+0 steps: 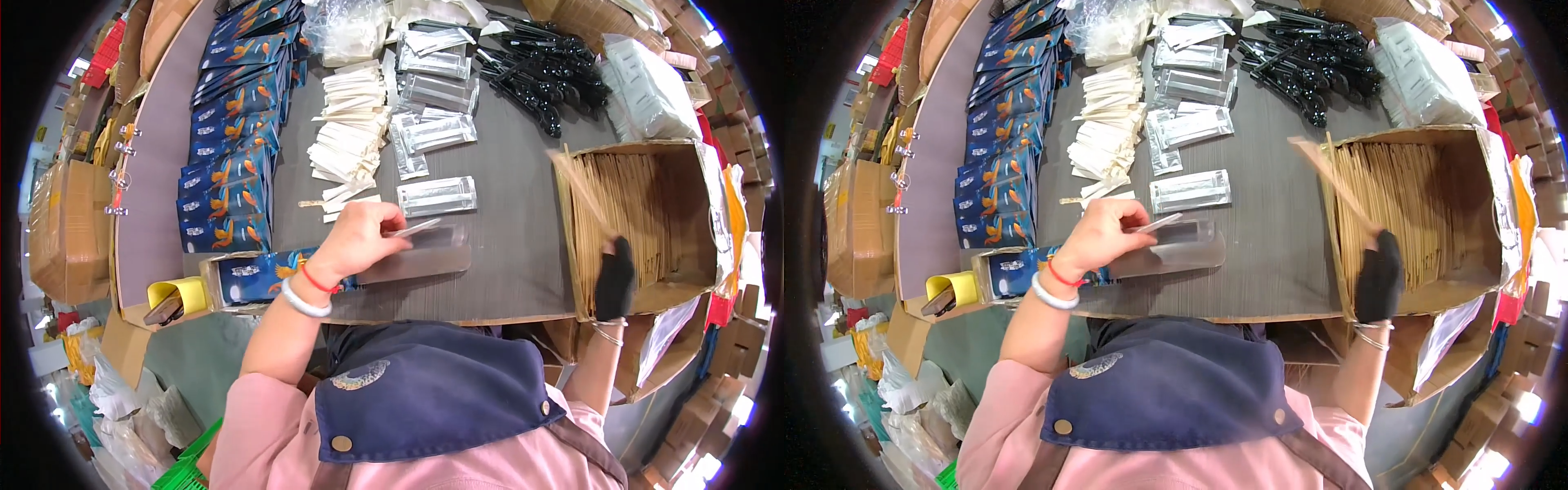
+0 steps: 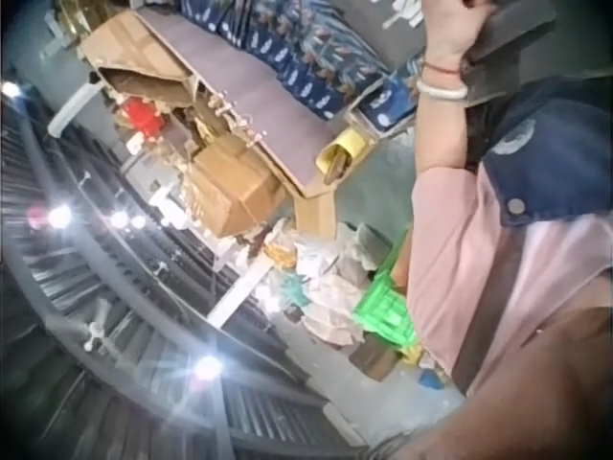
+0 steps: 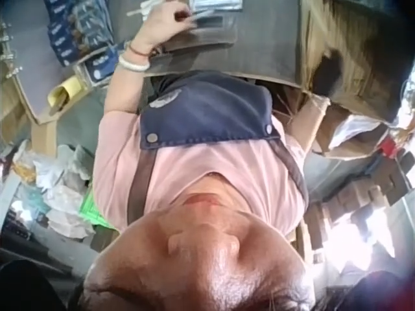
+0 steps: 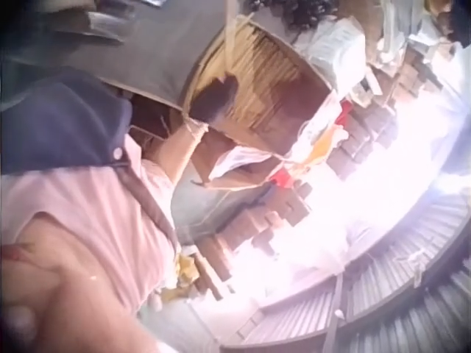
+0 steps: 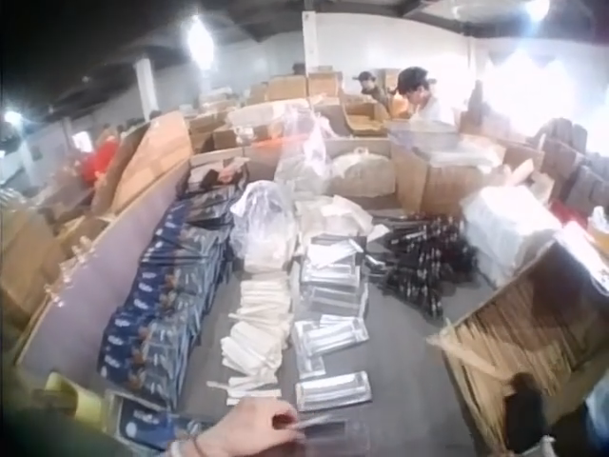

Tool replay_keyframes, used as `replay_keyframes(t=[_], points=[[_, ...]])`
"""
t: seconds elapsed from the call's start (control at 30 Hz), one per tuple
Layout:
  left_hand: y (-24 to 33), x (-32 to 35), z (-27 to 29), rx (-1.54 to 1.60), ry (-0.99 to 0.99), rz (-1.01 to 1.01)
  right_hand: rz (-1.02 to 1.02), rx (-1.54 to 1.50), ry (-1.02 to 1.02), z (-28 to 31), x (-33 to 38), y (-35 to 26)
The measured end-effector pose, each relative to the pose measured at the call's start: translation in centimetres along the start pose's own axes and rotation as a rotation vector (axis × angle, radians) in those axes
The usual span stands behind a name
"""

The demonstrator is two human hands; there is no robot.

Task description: Packaging wooden sticks into plastic sleeves at a factory workbench.

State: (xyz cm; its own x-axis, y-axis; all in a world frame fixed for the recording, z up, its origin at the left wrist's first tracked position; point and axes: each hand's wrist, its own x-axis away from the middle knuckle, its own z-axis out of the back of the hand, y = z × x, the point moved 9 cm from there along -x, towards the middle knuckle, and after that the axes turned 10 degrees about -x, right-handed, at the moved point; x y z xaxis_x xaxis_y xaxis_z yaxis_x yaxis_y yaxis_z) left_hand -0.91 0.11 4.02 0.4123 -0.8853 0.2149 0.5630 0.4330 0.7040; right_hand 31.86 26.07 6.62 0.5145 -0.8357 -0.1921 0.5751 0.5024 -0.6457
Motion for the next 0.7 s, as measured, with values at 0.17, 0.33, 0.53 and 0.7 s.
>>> replay_keyframes(t=[0.17, 0.33, 0.53, 0.7], points=[[0.0, 3.7, -1.2, -0.484, 0.092, -0.161, 0.307, -0.242, -0.54, -11.5, 2.1, -12.3], [-2.4, 8.1, 1.4, -0.437, 0.225, -0.085, 0.381, -0.089, -0.718, -16.2, 3.8, -12.0], [-0.7, 7.3, -1.1, -0.468, 0.261, -0.122, 0.583, -0.308, -0.627, -19.0, 5.1, -16.0], [-1.0, 7.0, -1.7, -0.485, 0.241, -0.126, 0.237, -0.349, -0.486, -19.3, 3.7, -12.0]])
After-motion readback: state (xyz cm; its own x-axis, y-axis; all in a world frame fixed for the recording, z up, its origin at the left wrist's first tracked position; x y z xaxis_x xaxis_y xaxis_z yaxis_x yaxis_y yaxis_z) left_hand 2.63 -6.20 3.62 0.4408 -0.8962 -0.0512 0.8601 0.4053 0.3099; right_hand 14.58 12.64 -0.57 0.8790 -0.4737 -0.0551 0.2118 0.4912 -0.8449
